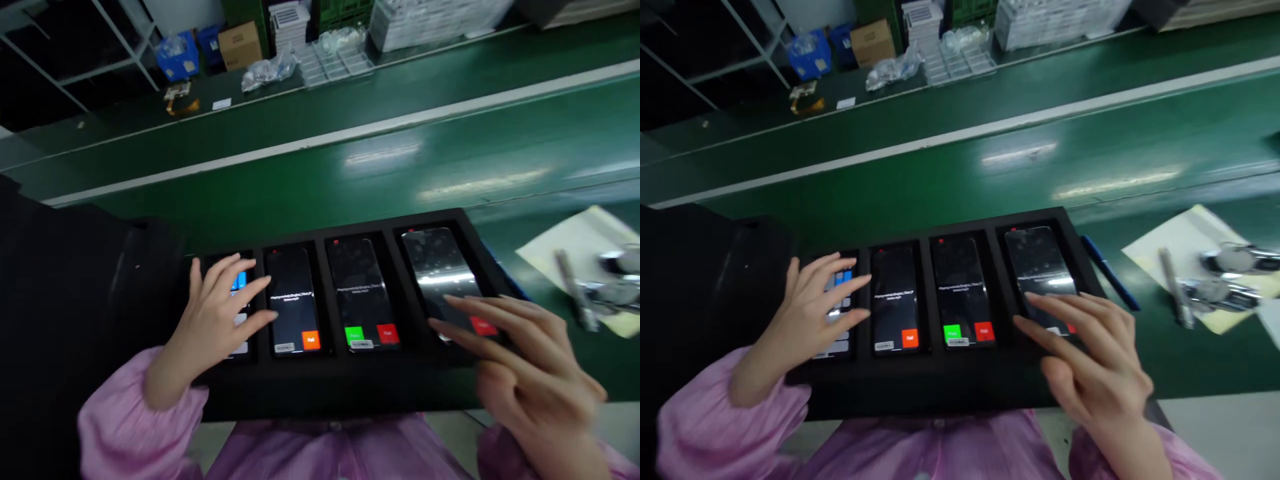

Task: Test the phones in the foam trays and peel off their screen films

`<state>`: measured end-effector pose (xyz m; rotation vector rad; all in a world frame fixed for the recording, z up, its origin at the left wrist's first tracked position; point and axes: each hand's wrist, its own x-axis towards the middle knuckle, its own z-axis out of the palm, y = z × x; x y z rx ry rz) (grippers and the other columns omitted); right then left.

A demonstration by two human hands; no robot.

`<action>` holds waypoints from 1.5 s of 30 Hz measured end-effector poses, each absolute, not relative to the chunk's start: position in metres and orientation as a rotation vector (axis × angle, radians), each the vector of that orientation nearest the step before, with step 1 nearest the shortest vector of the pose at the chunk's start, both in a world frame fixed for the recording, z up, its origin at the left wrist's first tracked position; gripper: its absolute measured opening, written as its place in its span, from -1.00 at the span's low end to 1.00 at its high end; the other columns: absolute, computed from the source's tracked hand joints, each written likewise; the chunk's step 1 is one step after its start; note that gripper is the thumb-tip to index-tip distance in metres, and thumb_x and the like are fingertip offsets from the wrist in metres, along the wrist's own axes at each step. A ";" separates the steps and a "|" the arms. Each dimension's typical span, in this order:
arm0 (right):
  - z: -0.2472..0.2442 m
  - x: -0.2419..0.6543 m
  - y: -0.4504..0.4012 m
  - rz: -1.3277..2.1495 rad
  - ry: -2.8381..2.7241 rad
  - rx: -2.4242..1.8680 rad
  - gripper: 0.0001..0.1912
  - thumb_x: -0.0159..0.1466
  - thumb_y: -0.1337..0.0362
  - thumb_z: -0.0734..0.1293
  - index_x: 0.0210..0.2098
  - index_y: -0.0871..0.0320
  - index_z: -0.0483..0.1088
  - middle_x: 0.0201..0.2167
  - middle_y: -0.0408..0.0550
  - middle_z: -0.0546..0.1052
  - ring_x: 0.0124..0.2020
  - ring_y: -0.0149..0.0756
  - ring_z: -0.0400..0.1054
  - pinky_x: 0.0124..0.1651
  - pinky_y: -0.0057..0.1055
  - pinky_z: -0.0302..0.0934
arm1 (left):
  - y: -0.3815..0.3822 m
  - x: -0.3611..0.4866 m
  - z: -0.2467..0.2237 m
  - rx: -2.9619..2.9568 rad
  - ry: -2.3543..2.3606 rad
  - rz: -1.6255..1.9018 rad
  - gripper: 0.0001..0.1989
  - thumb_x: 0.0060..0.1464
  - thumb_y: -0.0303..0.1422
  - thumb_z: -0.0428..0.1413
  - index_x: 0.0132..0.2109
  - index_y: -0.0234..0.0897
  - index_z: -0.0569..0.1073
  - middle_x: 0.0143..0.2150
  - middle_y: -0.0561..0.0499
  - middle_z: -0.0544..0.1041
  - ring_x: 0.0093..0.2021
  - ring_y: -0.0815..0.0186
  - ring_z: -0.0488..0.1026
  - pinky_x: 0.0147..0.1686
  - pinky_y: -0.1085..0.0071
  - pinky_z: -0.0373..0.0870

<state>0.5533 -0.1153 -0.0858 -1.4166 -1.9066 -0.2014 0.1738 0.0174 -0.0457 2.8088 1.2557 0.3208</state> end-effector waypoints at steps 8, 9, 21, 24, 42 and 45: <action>-0.067 0.612 -0.132 -0.021 -1.990 -1.559 -0.55 0.45 0.39 0.18 0.13 -0.16 0.55 0.22 -0.06 0.51 0.09 0.06 0.45 0.07 0.10 0.32 | 0.000 0.174 -0.054 2.980 1.187 0.310 -0.52 0.43 -0.01 0.01 0.30 -0.12 0.49 0.32 -0.26 0.47 0.37 -0.19 0.35 0.42 -0.56 -0.13; -0.068 0.615 -0.132 0.016 -2.050 -1.517 -0.59 0.45 0.37 0.20 0.12 -0.13 0.54 0.23 -0.05 0.50 0.10 0.05 0.45 0.07 0.09 0.33 | -0.003 0.173 -0.053 2.986 1.134 0.294 -0.54 0.42 -0.04 0.03 0.29 -0.11 0.50 0.32 -0.24 0.46 0.38 -0.17 0.33 0.44 -0.52 -0.16; -0.110 0.611 -0.137 0.020 -1.845 -1.545 -0.52 0.51 0.20 0.11 0.17 -0.29 0.57 0.32 -0.11 0.46 0.18 0.18 0.40 0.16 0.22 0.29 | -0.067 0.165 -0.068 2.933 1.164 0.338 -0.67 0.32 -0.21 0.19 0.18 -0.07 0.60 0.29 -0.18 0.49 0.34 -0.05 0.35 0.55 -0.29 -0.35; -0.107 0.611 -0.138 0.024 -1.883 -1.514 -0.56 0.51 0.22 0.12 0.02 -0.09 0.65 0.29 -0.02 0.48 0.18 0.09 0.39 0.17 0.11 0.33 | -0.056 0.158 -0.061 2.912 1.227 0.477 -0.59 0.30 -0.23 0.20 0.26 -0.02 0.54 0.25 -0.16 0.52 0.27 -0.04 0.43 0.55 -0.28 -0.25; -0.077 0.632 -0.023 -0.024 -2.157 -1.684 -0.45 0.57 0.00 0.11 -0.24 -0.02 0.68 0.23 -0.02 0.55 0.24 0.10 0.35 0.20 0.12 0.26 | 0.040 0.219 -0.051 2.835 1.202 0.239 -0.66 0.43 -0.08 0.05 -0.08 0.05 0.72 0.26 -0.12 0.55 0.38 -0.19 0.34 0.27 -0.73 0.02; -0.073 0.636 -0.022 0.000 -2.026 -1.657 -0.45 0.58 0.07 0.07 -0.15 -0.01 0.68 0.18 0.02 0.57 0.18 0.04 0.39 0.16 0.09 0.31 | 0.042 0.252 -0.051 2.859 1.053 0.310 -0.66 0.43 -0.06 0.05 0.04 -0.01 0.68 0.27 -0.13 0.55 0.38 -0.14 0.35 0.32 -0.69 0.01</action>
